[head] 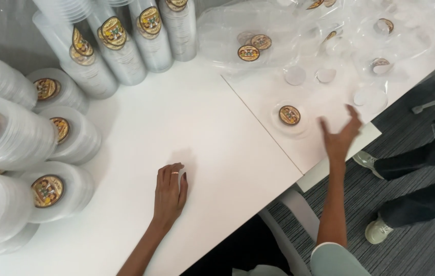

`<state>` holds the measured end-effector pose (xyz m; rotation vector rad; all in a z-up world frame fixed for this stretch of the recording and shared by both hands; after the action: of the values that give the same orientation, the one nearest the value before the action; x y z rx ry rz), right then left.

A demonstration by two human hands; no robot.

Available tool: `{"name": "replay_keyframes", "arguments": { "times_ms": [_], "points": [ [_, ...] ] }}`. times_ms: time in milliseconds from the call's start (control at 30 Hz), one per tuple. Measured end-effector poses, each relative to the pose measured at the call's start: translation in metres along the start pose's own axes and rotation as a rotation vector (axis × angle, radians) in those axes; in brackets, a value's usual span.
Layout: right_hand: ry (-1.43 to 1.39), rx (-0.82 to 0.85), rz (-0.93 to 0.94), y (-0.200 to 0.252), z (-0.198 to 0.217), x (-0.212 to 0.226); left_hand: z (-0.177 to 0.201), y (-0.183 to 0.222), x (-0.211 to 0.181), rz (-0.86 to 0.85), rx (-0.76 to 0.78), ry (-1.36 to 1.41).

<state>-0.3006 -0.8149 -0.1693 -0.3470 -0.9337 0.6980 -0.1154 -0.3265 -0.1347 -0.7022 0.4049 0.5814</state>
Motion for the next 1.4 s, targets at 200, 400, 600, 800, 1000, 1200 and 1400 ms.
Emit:
{"name": "replay_keyframes", "arguments": {
  "times_ms": [200,400,600,800,1000,1200,1400],
  "points": [
    [0.303,-0.277,-0.211,-0.104,0.045,-0.133,-0.003,0.002,-0.005,-0.051,-0.003,-0.061],
    [0.091,-0.038,-0.388,-0.125,0.022,-0.127,-0.002,0.0,-0.004,-0.036,0.024,-0.066],
    [-0.228,-0.064,-0.541,-0.069,-0.018,-0.048,-0.006,0.003,-0.002,-0.032,0.012,-0.081],
    [-0.207,-0.113,-0.104,-0.013,-0.022,0.009,-0.002,0.006,-0.005,-0.055,-0.001,-0.08],
    [-0.569,-0.061,-0.045,0.021,-0.033,0.072,0.002,0.002,-0.01,-0.062,-0.003,-0.026],
    [-0.544,0.678,0.129,0.139,-0.059,0.258,0.008,-0.002,-0.012,-0.178,-0.021,0.089],
    [-0.438,0.977,0.384,0.174,-0.055,0.306,0.0,0.009,0.014,0.2,0.21,0.516]
  ]
}}
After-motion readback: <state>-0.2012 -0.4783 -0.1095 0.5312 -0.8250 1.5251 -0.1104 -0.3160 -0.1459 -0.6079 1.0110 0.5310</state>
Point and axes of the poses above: each hand's wrist, its own y-axis away from the middle knuckle, its own z-axis out of the back of the hand, x = y × z, the point moved 2 cm from there along -y, towards the middle knuckle, and after that the axes turned 4 degrees about -z, right-handed, at the moved point
